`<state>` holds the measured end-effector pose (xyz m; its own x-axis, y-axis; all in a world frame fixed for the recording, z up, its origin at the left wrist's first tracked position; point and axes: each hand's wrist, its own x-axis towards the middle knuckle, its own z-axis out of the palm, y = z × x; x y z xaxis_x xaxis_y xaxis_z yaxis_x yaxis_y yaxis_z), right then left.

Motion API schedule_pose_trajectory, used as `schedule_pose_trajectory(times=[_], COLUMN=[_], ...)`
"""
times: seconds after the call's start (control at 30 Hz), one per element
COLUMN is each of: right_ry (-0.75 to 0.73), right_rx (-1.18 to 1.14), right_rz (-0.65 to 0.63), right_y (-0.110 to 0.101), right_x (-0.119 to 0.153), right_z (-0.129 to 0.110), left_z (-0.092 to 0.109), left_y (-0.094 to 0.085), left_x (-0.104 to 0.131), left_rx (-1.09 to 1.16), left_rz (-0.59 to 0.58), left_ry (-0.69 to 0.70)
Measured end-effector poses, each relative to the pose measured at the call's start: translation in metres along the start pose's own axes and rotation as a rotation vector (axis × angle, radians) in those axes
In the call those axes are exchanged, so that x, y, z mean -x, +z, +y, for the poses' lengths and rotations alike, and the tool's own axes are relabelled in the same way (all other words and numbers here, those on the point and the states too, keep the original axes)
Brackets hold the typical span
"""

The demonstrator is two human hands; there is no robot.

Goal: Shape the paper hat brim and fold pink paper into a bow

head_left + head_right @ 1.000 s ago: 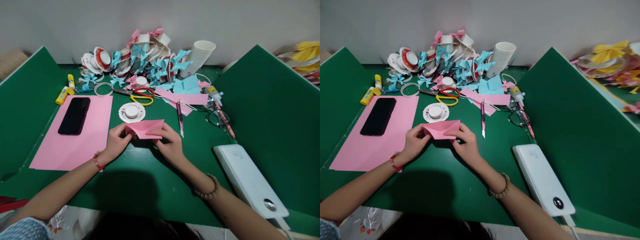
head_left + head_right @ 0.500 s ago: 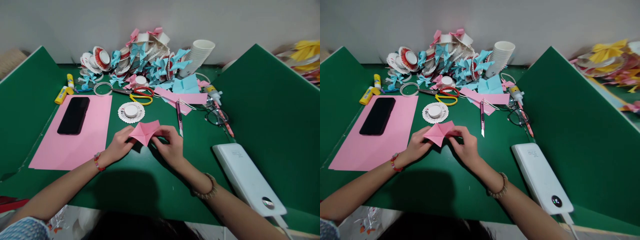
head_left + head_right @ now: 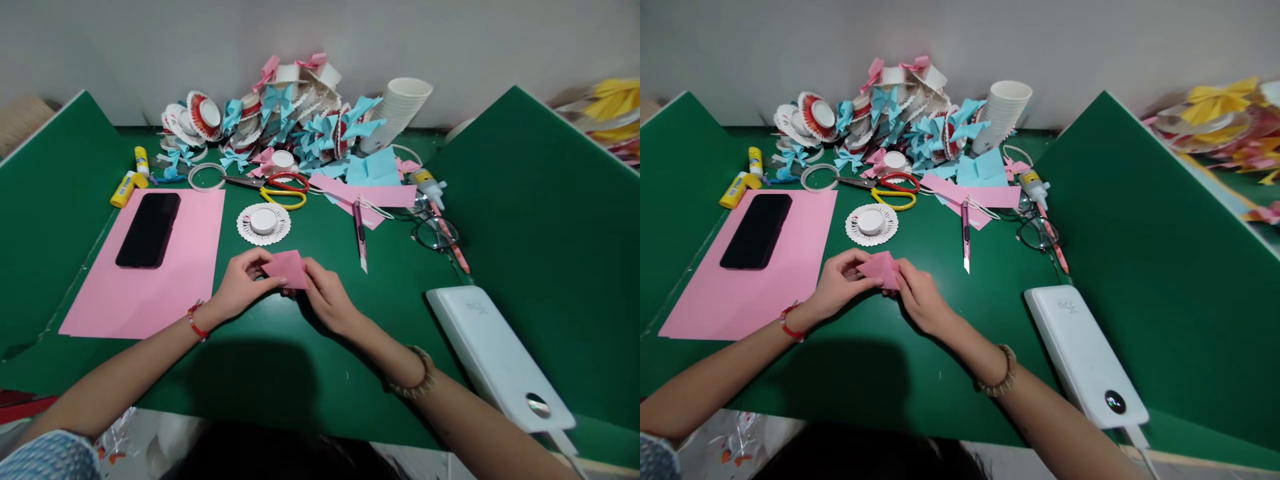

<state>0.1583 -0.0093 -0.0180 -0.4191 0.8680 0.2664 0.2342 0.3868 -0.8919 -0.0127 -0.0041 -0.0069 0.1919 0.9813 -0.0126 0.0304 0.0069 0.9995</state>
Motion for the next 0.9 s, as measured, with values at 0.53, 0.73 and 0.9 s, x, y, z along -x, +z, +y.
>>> schedule_pose_trajectory(times=[0.53, 0.73, 0.9], right_ry=[0.302, 0.383, 0.328], right_rx=[-0.220, -0.262, -0.217], right_rz=[-0.043, 0.066, 0.144], right_y=[-0.0006, -0.0012, -0.0009], right_x=[-0.0026, -0.0029, -0.0038], right_z=[-0.0093, -0.0106, -0.0077], left_z=[0.0088, 0.0057, 0.0069], left_y=[-0.0018, 0.0009, 0.0015], left_x=[0.0026, 0.0009, 0.0003], left_rx=[-0.234, -0.063, -0.034], left_rz=[-0.118, -0.035, -0.135], left_ry=[0.072, -0.013, -0.111])
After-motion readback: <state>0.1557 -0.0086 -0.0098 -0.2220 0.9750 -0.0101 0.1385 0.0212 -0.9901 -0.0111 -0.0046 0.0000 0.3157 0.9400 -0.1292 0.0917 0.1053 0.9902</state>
